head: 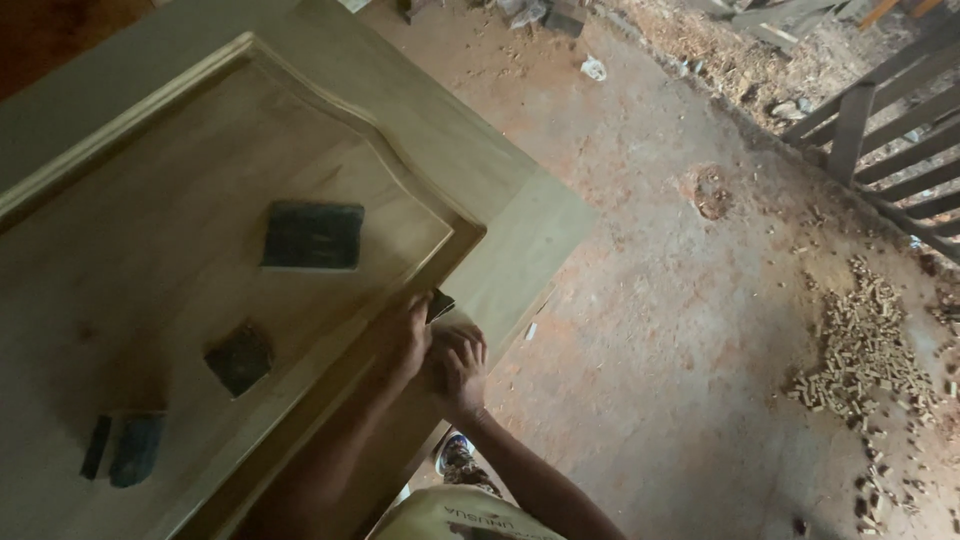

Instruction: Sanding the surface and detailed edges of a wooden door panel using sandpaper blocks.

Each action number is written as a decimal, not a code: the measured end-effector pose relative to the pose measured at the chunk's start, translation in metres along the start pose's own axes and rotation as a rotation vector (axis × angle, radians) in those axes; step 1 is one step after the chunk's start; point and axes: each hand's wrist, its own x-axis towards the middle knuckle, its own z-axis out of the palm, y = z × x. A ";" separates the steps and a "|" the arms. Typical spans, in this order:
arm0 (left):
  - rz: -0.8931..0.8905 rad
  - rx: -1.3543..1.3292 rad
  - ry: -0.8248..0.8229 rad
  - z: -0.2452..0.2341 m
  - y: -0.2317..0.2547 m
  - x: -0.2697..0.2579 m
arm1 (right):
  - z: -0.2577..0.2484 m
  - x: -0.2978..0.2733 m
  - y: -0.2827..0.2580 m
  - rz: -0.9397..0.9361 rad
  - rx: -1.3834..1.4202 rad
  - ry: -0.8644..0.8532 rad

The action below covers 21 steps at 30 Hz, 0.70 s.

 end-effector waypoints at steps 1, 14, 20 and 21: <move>0.001 -0.003 0.001 -0.002 0.005 0.016 | -0.002 0.002 -0.001 0.000 -0.003 0.000; -0.275 -0.429 0.193 0.004 0.073 0.118 | -0.003 -0.001 -0.019 0.247 0.564 0.214; -0.023 0.070 0.213 0.063 -0.003 0.003 | 0.020 -0.012 0.015 0.150 -0.115 -0.065; -0.081 0.058 0.194 0.021 0.008 -0.020 | 0.031 -0.012 0.020 0.052 -0.452 -0.090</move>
